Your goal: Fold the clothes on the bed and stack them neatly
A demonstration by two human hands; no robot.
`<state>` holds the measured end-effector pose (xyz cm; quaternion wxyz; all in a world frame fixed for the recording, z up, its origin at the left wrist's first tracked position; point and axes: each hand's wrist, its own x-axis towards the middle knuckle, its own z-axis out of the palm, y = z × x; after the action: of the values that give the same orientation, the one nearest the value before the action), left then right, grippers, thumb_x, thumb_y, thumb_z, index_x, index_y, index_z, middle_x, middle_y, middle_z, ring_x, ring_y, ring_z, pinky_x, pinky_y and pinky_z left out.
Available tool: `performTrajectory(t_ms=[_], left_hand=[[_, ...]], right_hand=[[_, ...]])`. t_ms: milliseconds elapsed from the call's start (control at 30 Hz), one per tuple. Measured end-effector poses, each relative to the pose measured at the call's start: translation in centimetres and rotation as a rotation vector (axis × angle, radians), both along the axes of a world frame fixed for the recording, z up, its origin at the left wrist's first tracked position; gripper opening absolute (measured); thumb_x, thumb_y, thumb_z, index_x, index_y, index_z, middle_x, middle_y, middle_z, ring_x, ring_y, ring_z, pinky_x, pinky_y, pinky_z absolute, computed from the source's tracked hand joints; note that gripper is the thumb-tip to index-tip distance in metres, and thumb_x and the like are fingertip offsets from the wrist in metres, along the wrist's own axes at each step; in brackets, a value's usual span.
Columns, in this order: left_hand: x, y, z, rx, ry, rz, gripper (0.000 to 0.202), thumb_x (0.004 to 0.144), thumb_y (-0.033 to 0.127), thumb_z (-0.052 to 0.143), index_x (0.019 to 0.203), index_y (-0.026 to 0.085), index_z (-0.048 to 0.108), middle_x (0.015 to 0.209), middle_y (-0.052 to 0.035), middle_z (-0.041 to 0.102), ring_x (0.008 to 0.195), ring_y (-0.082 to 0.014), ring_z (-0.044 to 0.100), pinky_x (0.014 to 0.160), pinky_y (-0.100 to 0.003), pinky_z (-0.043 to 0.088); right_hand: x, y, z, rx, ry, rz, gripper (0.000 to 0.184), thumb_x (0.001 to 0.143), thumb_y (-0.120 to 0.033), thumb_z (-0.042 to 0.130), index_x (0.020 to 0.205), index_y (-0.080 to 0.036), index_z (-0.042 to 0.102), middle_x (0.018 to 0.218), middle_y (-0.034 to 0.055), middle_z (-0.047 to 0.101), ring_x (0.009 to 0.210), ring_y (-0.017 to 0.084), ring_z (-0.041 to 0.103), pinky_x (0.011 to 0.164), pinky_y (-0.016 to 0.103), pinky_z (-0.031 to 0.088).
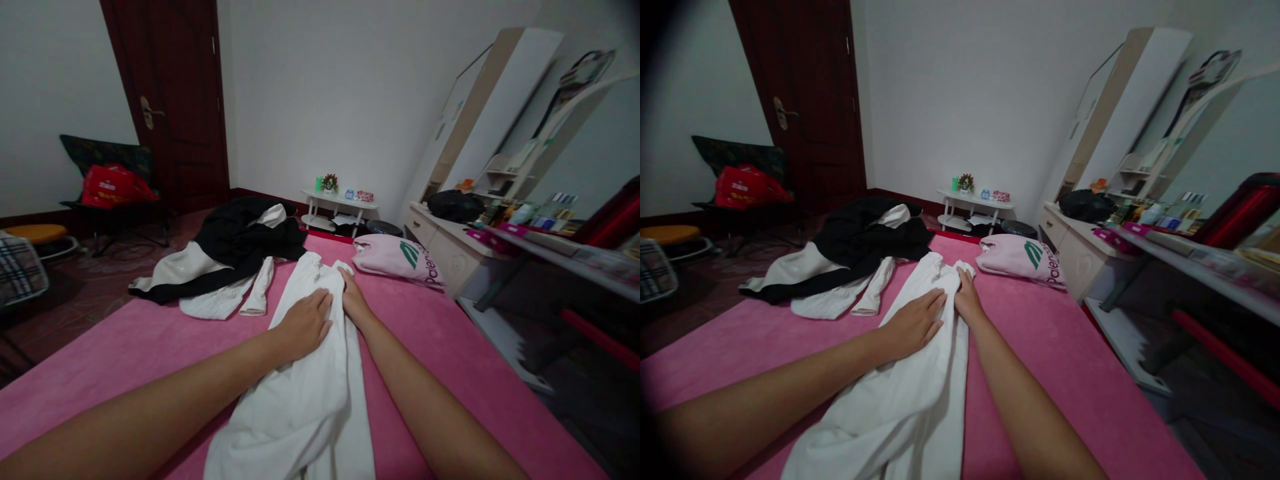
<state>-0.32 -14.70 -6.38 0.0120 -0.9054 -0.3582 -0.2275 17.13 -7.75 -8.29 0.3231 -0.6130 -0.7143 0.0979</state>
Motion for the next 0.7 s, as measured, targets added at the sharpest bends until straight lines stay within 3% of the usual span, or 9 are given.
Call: performTrajectory(t_ms=[100,267,367,533,633,700], left_hand=[[-0.2,0.2,-0.1,-0.015,0.033,0.011,0.056,0.091,0.033,0.042,0.138,0.003,0.036,0.145,-0.0240,0.035,0.135,-0.0307,0.034,0.109,-0.045,0.033],[-0.5,0.6,-0.6,0.005,0.050,0.001,0.055,0.091,0.033,0.042,0.137,0.003,0.039,0.145,-0.0236,0.036,0.136,-0.0309,0.034,0.109,-0.045,0.033],[-0.5,0.5,-0.6,0.023,0.049,-0.001,0.053,0.091,0.032,0.043,0.136,0.006,0.041,0.145,-0.0218,0.038,0.135,-0.0304,0.035,0.108,-0.046,0.034],[-0.6,0.4,-0.5,0.017,0.032,-0.020,0.048,0.091,0.031,0.043,0.134,0.010,0.045,0.144,-0.0197,0.040,0.134,-0.0306,0.036,0.107,-0.047,0.035],[-0.7,0.6,-0.5,-0.005,0.017,-0.037,0.048,0.091,0.031,0.044,0.135,0.011,0.044,0.145,-0.0193,0.038,0.135,-0.0306,0.034,0.108,-0.048,0.034],[-0.7,0.7,-0.5,-0.026,-0.016,-0.059,0.048,0.090,0.030,0.046,0.134,0.010,0.046,0.145,-0.0195,0.038,0.135,-0.0305,0.034,0.109,-0.048,0.032]], right_hand=[[0.5,-0.5,0.2,-0.057,-0.035,0.065,0.052,0.085,-0.028,0.047,0.137,-0.017,0.048,0.155,0.0092,0.023,0.141,0.021,0.024,0.112,0.036,0.026],[2.2,-0.9,1.0,-0.206,-0.219,0.119,0.060,0.089,-0.040,0.046,0.145,-0.021,0.036,0.155,0.0078,0.022,0.143,0.027,0.017,0.114,0.050,0.015],[3.3,-0.6,1.2,-0.246,-0.116,0.126,0.065,0.081,-0.037,0.057,0.141,-0.017,0.042,0.153,0.0097,0.028,0.142,0.027,0.019,0.114,0.046,0.017],[4.3,-0.9,0.7,-0.076,0.225,0.144,0.056,0.074,-0.025,0.058,0.128,-0.009,0.053,0.135,0.0135,0.053,0.124,0.021,0.050,0.107,0.036,0.035],[3.1,-2.0,1.6,0.015,0.163,0.132,0.056,0.068,-0.017,0.059,0.124,-0.012,0.057,0.133,0.0124,0.055,0.124,0.022,0.049,0.107,0.037,0.034],[1.3,-3.3,3.4,0.052,0.112,0.173,0.050,0.068,-0.011,0.055,0.117,-0.015,0.062,0.131,0.0104,0.056,0.125,0.021,0.048,0.108,0.036,0.033]])
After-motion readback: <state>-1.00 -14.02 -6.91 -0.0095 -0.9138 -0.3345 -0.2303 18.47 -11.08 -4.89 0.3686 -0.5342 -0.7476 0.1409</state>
